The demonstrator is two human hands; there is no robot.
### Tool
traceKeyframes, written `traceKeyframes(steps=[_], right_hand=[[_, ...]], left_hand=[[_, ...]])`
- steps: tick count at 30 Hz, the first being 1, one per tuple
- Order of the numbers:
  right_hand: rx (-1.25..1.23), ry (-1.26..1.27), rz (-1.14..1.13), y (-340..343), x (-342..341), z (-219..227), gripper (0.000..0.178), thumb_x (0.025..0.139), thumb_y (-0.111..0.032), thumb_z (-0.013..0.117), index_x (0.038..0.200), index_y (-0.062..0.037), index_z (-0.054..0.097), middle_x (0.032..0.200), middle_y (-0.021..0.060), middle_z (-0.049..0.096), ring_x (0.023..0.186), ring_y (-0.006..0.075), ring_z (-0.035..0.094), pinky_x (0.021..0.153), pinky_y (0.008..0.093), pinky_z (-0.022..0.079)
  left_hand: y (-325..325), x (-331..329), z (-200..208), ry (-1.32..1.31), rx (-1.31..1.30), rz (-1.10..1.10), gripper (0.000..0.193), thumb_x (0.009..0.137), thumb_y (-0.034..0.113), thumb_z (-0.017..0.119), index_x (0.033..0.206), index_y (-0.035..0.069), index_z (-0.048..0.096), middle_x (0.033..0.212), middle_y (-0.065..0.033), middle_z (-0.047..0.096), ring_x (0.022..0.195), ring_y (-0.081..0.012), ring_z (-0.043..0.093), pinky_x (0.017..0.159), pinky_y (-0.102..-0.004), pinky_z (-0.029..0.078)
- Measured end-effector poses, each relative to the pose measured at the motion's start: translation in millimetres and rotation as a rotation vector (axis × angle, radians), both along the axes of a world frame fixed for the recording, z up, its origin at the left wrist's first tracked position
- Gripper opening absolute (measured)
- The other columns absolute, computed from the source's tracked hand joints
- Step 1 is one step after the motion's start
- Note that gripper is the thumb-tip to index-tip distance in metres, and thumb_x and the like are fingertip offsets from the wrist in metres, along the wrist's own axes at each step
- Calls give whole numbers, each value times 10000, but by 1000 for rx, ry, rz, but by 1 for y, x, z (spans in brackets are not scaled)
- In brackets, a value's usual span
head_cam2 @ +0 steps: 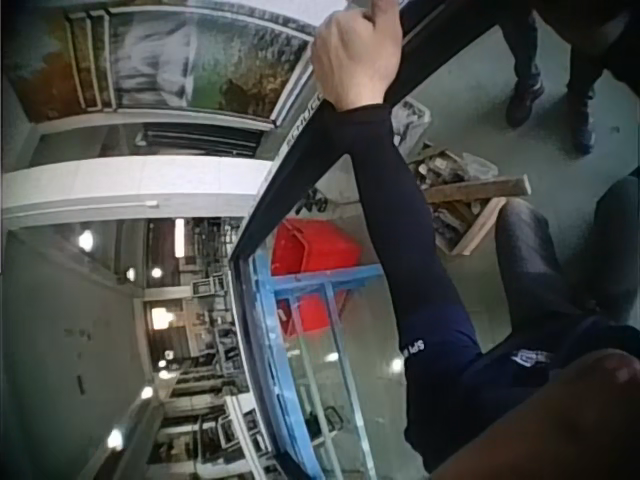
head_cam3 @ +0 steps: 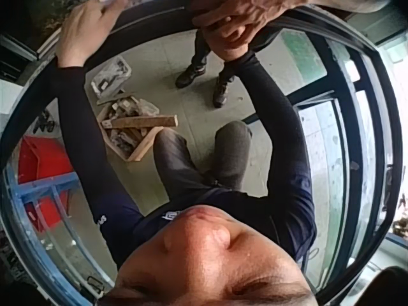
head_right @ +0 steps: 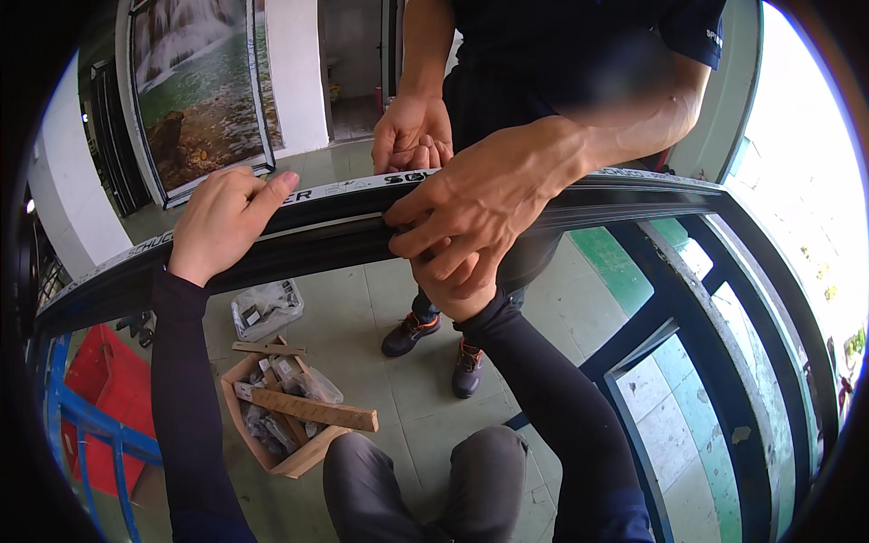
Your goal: The worker is assembling and installing hardware components onto a metal window frame.
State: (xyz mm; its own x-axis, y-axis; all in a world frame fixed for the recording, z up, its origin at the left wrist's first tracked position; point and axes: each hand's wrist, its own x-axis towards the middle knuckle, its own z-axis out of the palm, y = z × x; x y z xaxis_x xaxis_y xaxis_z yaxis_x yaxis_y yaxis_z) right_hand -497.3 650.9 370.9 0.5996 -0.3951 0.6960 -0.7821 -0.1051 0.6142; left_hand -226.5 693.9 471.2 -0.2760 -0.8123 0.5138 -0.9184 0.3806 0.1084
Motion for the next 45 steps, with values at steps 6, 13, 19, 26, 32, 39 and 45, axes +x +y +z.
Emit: traceKeyframes(steps=[6, 13, 19, 26, 32, 39, 45], right_hand=[[-413, 694, -599, -29, 8, -4, 364, 1042, -183, 370, 1273, 34, 549, 1229, 68, 647, 1123, 79, 626, 1011, 214, 483], [-914, 1512, -1332, -43, 6, -2, 368, 1051, -187, 351, 1239, 60, 548, 1211, 56, 663, 1079, 61, 641, 970, 183, 495], [-526, 81, -251, 26, -20, -16, 244, 971, -125, 507, 1143, 21, 599, 1198, 91, 633, 1087, 159, 619, 976, 270, 476], [-295, -853, 496, 29, -86, -8, 255, 858, -5, 674, 1109, 3, 632, 1215, 180, 583, 1134, 358, 576, 995, 413, 447], [-138, -952, 466, 9, -162, 45, 189, 897, -81, 645, 1048, 30, 670, 1139, 202, 654, 1049, 373, 632, 927, 407, 487], [199, -961, 59, 15, -148, 70, 538, 961, -489, 560, 765, -12, 717, 642, 187, 628, 663, 387, 650, 657, 444, 478], [109, -983, 52, 10, -153, 63, 548, 961, -500, 551, 757, -16, 708, 625, 178, 618, 616, 356, 631, 629, 431, 467]], left_hand=[[1, 2, 0, -7, 6, 11, 668, 998, 533, 517, 695, -52, 626, 661, -192, 471, 691, -376, 527, 667, -452, 402], [0, 2, -2, 9, -16, -13, 666, 998, 531, 520, 691, -50, 625, 652, -185, 471, 680, -364, 524, 660, -448, 400], [0, 4, -5, 25, -102, -53, 690, 990, 547, 526, 651, -49, 609, 633, -183, 466, 646, -362, 520, 642, -450, 400], [0, 1, -5, 43, -157, -68, 751, 975, 581, 528, 574, -54, 556, 617, -211, 477, 628, -395, 542, 625, -477, 421], [-4, -1, -6, 38, -122, -65, 752, 978, 574, 532, 574, -60, 550, 608, -214, 461, 616, -392, 530, 612, -478, 408], [-4, 4, -9, 55, -204, -81, 792, 971, 598, 524, 532, -61, 536, 569, -236, 455, 592, -411, 535, 591, -493, 414], [1, -2, -1, 11, -39, -7, 674, 1000, 517, 520, 672, -68, 584, 640, -186, 447, 645, -362, 500, 628, -449, 374]])
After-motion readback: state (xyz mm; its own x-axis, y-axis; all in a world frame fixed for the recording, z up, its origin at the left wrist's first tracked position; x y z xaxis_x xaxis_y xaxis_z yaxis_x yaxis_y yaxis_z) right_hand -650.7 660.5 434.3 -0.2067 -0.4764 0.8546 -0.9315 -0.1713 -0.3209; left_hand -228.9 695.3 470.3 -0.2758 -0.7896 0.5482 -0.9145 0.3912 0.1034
